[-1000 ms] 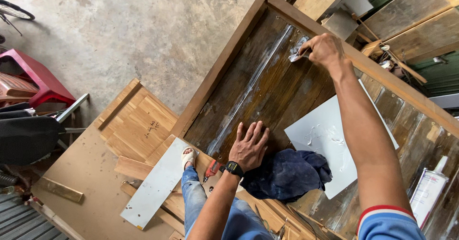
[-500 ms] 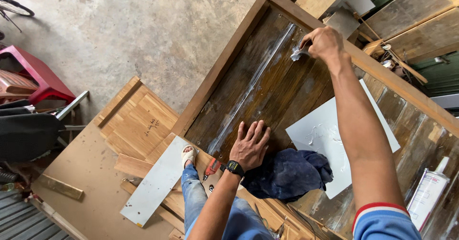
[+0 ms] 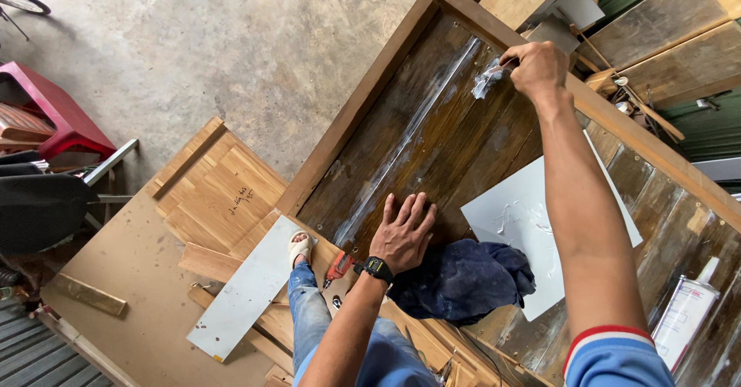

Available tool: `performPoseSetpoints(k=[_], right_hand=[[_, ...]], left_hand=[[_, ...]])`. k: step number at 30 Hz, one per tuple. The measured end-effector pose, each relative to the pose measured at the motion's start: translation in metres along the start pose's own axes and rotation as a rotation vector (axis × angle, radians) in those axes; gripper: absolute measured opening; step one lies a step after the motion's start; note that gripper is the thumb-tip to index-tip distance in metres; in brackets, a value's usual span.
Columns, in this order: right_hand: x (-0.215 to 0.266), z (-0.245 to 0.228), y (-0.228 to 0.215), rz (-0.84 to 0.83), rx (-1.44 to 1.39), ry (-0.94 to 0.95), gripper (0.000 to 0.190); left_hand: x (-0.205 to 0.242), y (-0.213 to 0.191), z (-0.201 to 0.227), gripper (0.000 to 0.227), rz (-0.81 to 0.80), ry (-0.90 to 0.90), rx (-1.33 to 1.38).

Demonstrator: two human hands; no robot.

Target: The person applies white adhesive to a wooden frame using a caulking gun and a putty knife. They spread the glue along the frame's edges and joints, then wipe excess glue with a cloth.

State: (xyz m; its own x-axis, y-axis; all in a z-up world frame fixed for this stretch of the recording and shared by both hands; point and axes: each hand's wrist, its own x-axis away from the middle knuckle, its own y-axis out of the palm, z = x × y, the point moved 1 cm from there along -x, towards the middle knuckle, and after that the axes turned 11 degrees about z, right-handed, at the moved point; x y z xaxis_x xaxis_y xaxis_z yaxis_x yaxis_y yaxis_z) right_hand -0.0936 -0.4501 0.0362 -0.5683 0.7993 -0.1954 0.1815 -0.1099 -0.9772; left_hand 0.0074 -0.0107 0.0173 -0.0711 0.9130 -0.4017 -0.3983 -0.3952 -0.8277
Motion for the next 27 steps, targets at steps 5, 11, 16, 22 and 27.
performPoseSetpoints(k=[5,11,16,22,27], right_hand=[[0.003,-0.007,-0.011,-0.113,-0.07,0.063,0.044],[-0.001,0.006,-0.011,-0.213,-0.115,0.067,0.041],[-0.001,0.005,-0.003,-0.094,-0.082,0.073,0.041],[0.018,-0.02,-0.014,-0.037,-0.07,-0.036,0.039],[0.022,-0.029,-0.018,-0.18,0.034,-0.034,0.048]], left_hand=[[0.001,0.001,0.0,0.052,0.008,-0.005,0.006],[-0.001,-0.002,0.001,0.051,0.02,0.004,-0.004],[-0.002,0.0,0.0,0.051,0.008,-0.008,0.017],[0.001,0.001,0.001,0.052,-0.002,-0.011,0.001],[0.004,0.009,0.0,0.051,0.037,0.014,-0.037]])
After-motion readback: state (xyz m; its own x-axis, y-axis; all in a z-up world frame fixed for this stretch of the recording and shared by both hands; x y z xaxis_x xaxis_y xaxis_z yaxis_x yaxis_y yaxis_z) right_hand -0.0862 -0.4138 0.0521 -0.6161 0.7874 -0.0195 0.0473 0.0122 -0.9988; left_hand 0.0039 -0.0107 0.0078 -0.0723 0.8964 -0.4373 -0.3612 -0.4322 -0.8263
